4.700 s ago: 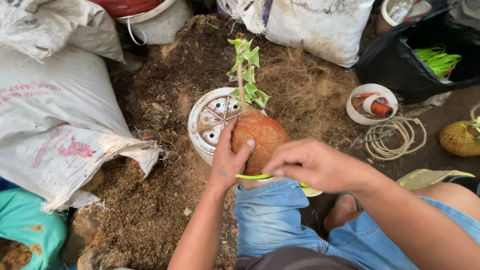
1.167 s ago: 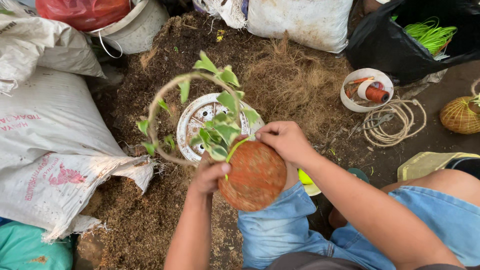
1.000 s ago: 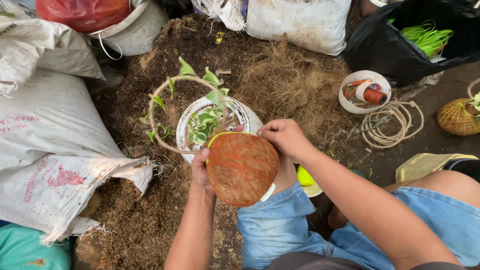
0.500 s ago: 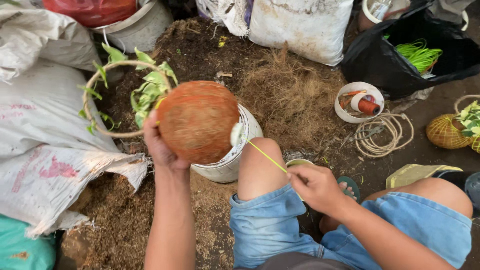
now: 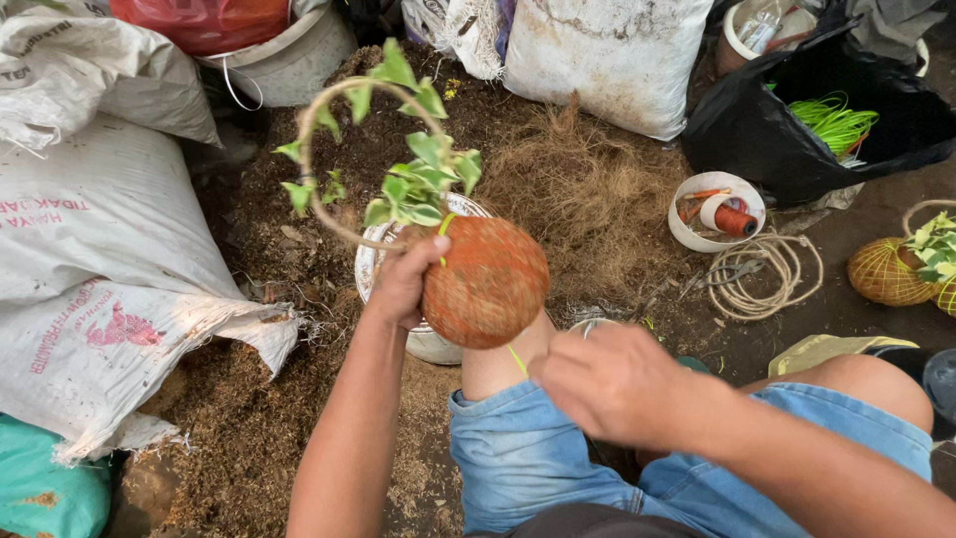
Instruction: The person wraps a neon green string around a coconut that has a plant growing from it. They hold the coconut in their left hand and use their right hand to wind the string in a crisscross pattern, creating a decorative net over the coconut's surface.
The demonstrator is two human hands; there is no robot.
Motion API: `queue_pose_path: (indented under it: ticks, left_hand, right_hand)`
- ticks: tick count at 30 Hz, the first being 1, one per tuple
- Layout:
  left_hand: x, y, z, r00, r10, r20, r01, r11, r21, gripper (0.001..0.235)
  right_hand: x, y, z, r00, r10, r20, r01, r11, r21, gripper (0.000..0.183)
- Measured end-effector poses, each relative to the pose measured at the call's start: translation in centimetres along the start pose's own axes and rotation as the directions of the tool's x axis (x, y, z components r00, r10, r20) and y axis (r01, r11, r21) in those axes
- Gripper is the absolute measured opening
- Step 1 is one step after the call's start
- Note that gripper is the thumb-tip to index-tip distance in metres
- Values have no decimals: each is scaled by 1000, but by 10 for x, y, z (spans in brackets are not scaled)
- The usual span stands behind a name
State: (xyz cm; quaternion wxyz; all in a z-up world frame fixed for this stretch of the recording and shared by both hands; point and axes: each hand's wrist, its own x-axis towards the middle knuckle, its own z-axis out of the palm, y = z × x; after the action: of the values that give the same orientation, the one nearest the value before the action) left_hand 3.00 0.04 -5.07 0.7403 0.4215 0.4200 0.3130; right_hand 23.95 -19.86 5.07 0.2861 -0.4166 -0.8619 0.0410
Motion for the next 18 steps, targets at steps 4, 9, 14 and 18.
queue_pose_path:
  ticks: [4,9,14,18]
  left_hand:
    - [-2,-11,2,996,43,76,-47,998,48,99]
    - [-3,-18,-4,979,79,189,-100,990,103,94]
    - [-9,-15,-9,958,113,262,-197,926,323,88]
    - [-9,-15,-13,902,130,412,-265,920,290,85]
  right_hand:
    - [15,21,-4,996,-77,-38,73,991,-113,24]
    - [21,32,-5,993,-108,-36,100,978,-184,32]
    - [21,38,5,987,-59,-148,49,996,-71,24]
    - [19,43,21,972,25,-233,-21,1000,18,20]
